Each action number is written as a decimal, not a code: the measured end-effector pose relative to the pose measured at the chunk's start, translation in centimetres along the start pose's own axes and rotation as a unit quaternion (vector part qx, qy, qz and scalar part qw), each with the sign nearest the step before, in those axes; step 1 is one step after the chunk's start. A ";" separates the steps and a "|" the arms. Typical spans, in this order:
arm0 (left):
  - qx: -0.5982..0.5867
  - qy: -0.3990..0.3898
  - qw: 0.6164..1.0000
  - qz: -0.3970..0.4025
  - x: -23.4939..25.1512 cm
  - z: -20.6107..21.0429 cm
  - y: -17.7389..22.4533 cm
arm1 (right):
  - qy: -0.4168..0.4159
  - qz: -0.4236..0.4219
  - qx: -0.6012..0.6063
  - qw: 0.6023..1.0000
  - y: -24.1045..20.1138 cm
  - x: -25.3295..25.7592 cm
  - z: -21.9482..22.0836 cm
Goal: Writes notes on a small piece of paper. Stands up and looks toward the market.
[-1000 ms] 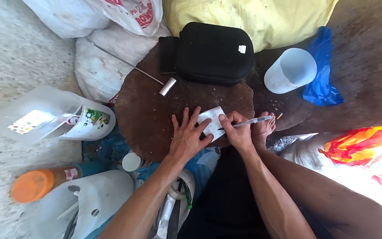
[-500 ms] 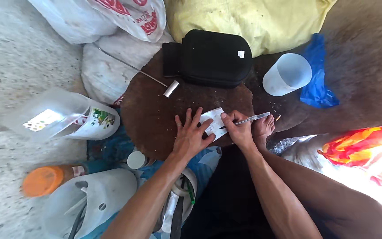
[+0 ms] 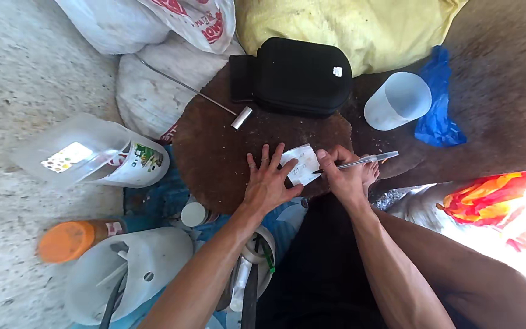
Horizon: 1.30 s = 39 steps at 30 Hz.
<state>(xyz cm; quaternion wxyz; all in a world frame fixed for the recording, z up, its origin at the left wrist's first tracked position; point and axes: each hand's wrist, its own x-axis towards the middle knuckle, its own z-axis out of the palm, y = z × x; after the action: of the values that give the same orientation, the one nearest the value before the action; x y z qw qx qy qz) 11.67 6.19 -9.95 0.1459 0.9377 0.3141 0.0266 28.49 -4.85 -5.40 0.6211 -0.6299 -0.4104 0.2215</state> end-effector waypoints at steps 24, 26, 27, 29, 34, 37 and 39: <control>-0.034 0.028 0.999 0.007 0.2 0.1 0.0 | -0.065 0.287 -0.179 0.939 -3.0 -7.2 -8.8; -0.038 0.038 0.999 -0.002 0.2 0.3 -0.1 | -0.116 0.278 -0.265 0.916 -2.9 -4.4 -7.8; -0.039 0.044 0.998 -0.005 0.2 0.3 -0.1 | -0.138 0.276 -0.298 0.903 -3.0 -2.9 -7.0; -0.036 0.049 0.998 -0.009 0.1 0.5 -0.3 | -0.164 0.278 -0.348 0.880 -3.1 -0.1 -5.3; -0.113 0.095 0.989 0.023 0.1 0.8 -0.9 | -0.179 0.257 -0.406 0.858 -2.1 3.4 -1.3; -0.229 0.207 0.949 0.063 -0.1 -0.8 -1.6 | -0.209 0.237 -0.375 0.871 -3.4 2.1 0.2; -0.201 0.213 0.949 0.119 0.0 -3.0 -1.4 | -0.255 0.237 -0.361 0.865 -5.2 0.2 0.3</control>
<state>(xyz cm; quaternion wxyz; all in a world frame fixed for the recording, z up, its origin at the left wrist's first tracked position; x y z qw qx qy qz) 10.39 8.03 -7.53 0.2569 0.8919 0.2124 0.3057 27.11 -5.09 -0.34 0.1530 -0.8099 -0.4442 0.3511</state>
